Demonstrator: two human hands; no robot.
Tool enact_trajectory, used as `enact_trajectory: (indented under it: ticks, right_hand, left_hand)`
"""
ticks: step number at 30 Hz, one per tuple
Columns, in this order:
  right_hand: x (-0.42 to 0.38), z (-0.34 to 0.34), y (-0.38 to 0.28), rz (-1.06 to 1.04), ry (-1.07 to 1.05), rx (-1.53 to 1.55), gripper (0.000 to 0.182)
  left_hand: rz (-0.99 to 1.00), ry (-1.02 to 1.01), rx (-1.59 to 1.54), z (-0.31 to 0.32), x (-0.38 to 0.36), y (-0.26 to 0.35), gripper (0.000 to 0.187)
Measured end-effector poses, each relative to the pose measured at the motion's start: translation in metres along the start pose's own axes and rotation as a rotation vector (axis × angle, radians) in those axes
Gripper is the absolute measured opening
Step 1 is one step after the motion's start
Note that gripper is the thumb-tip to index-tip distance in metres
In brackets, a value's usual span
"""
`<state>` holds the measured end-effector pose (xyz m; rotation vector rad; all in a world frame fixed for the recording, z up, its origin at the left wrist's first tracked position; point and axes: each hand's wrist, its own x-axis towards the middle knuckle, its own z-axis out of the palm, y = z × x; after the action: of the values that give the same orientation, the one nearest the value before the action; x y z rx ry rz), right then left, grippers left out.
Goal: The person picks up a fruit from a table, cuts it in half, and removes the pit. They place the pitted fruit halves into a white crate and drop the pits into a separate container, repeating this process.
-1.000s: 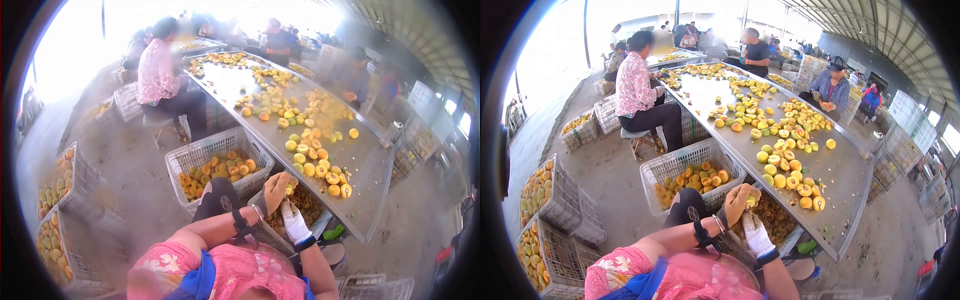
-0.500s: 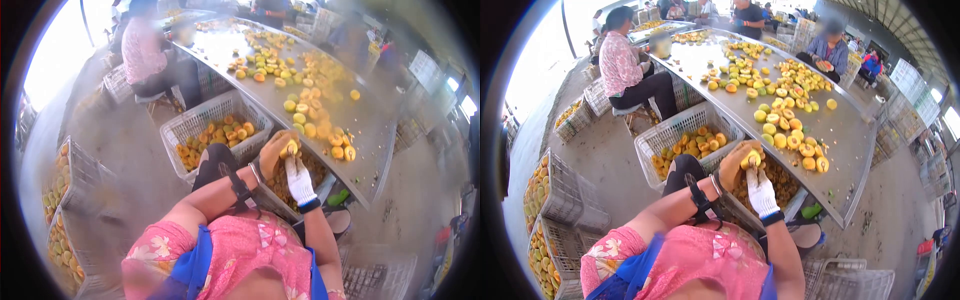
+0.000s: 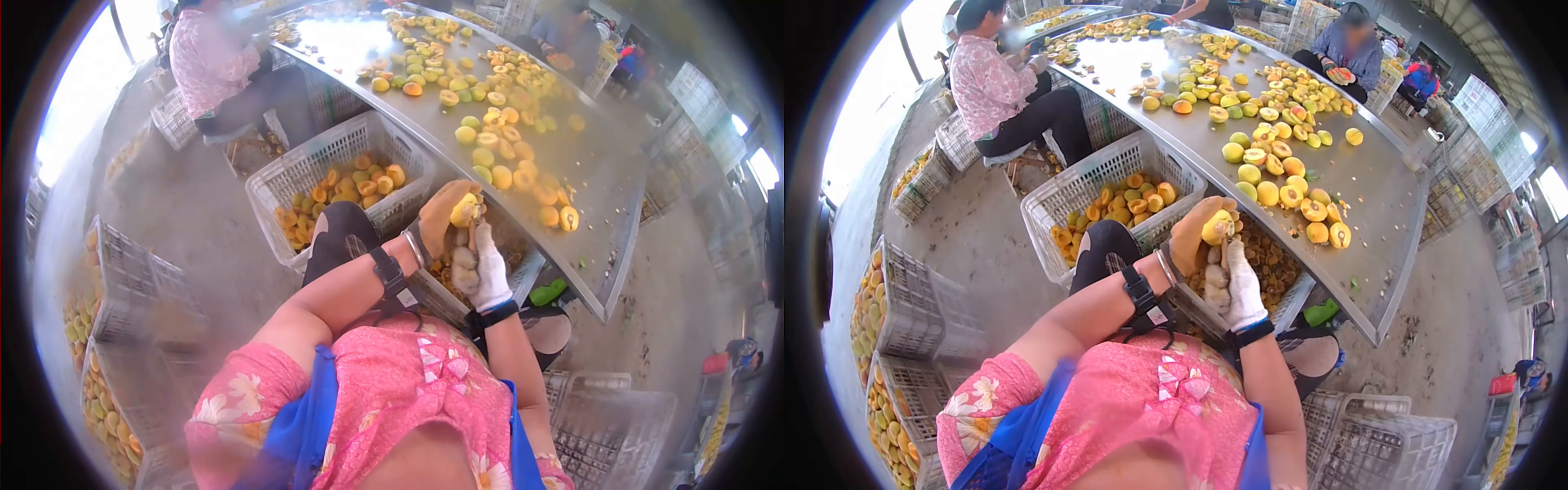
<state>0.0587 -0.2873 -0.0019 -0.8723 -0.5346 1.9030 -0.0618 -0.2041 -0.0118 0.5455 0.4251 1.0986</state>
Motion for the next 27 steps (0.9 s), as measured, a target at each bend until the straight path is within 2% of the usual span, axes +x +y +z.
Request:
enact_trajectory:
  ticks: [1, 2, 3, 4, 6, 7, 9, 12, 15, 17, 18, 19, 20, 21, 23, 24, 27]
  right_hand:
    - [0.0, 0.011, 0.005, -0.039, 0.229, -0.182, 0.043]
    - [0.003, 0.006, 0.011, -0.113, 0.267, -0.297, 0.043]
    - [0.002, 0.004, 0.006, -0.066, 0.21, -0.212, 0.043]
    - [-0.001, 0.0, 0.001, -0.015, 0.153, -0.127, 0.043]
    - [-0.002, -0.013, -0.005, 0.062, -0.005, 0.127, 0.044]
    - [-0.002, -0.017, -0.007, -0.015, -0.097, 0.137, 0.046]
    - [-0.001, -0.021, -0.009, 0.004, -0.216, 0.275, 0.047]
    - [0.001, -0.025, -0.009, 0.055, -0.234, 0.326, 0.047]
    - [-0.001, -0.024, -0.004, 0.032, -0.131, 0.249, 0.043]
    - [-0.002, -0.012, -0.002, -0.064, 0.109, -0.146, 0.04]
    - [-0.002, -0.007, -0.001, -0.114, 0.231, -0.344, 0.038]
    - [0.008, -0.012, 0.008, -0.407, 0.255, -0.548, 0.036]
    - [0.025, -0.026, 0.02, -0.703, 0.277, -0.747, 0.035]
    - [0.02, -0.022, 0.018, -0.628, 0.269, -0.732, 0.036]
    - [0.008, -0.015, 0.012, -0.476, 0.257, -0.706, 0.04]
    - [0.004, -0.014, 0.01, -0.334, 0.256, -0.634, 0.042]
    - [0.002, -0.011, 0.011, -0.235, 0.278, -0.55, 0.046]
  left_hand:
    - [0.018, -0.009, 0.097, 0.003, -0.004, 0.001, 0.033]
    - [0.037, -0.019, 0.194, 0.006, -0.008, 0.004, 0.033]
    - [0.059, -0.033, 0.293, 0.008, -0.01, 0.007, 0.032]
    - [0.079, -0.192, 0.216, 0.001, -0.011, 0.008, 0.035]
    - [0.004, -0.287, -0.057, 0.002, -0.011, 0.008, 0.039]
    - [-0.033, -0.331, -0.195, 0.002, -0.01, 0.009, 0.041]
    - [-0.039, -0.353, -0.141, -0.002, -0.006, 0.01, 0.044]
    - [-0.026, -0.326, -0.092, -0.006, -0.003, 0.007, 0.042]
    - [-0.051, -0.242, -0.099, -0.016, 0.001, -0.002, 0.041]
    - [0.278, -0.297, 0.414, -0.036, 0.012, -0.014, 0.041]
    - [0.287, -0.285, 0.431, -0.033, 0.011, -0.013, 0.042]
    - [0.296, -0.272, 0.448, -0.022, 0.005, -0.006, 0.042]
    - [0.149, -0.22, 0.227, -0.01, -0.005, -0.002, 0.042]
    - [0.003, -0.167, 0.008, 0.002, -0.014, 0.004, 0.043]
    - [-0.018, -0.133, -0.036, 0.005, -0.015, 0.004, 0.043]
    - [-0.026, -0.134, -0.039, 0.002, -0.015, 0.004, 0.043]
    - [0.042, -0.124, 0.035, 0.0, -0.02, 0.0, 0.042]
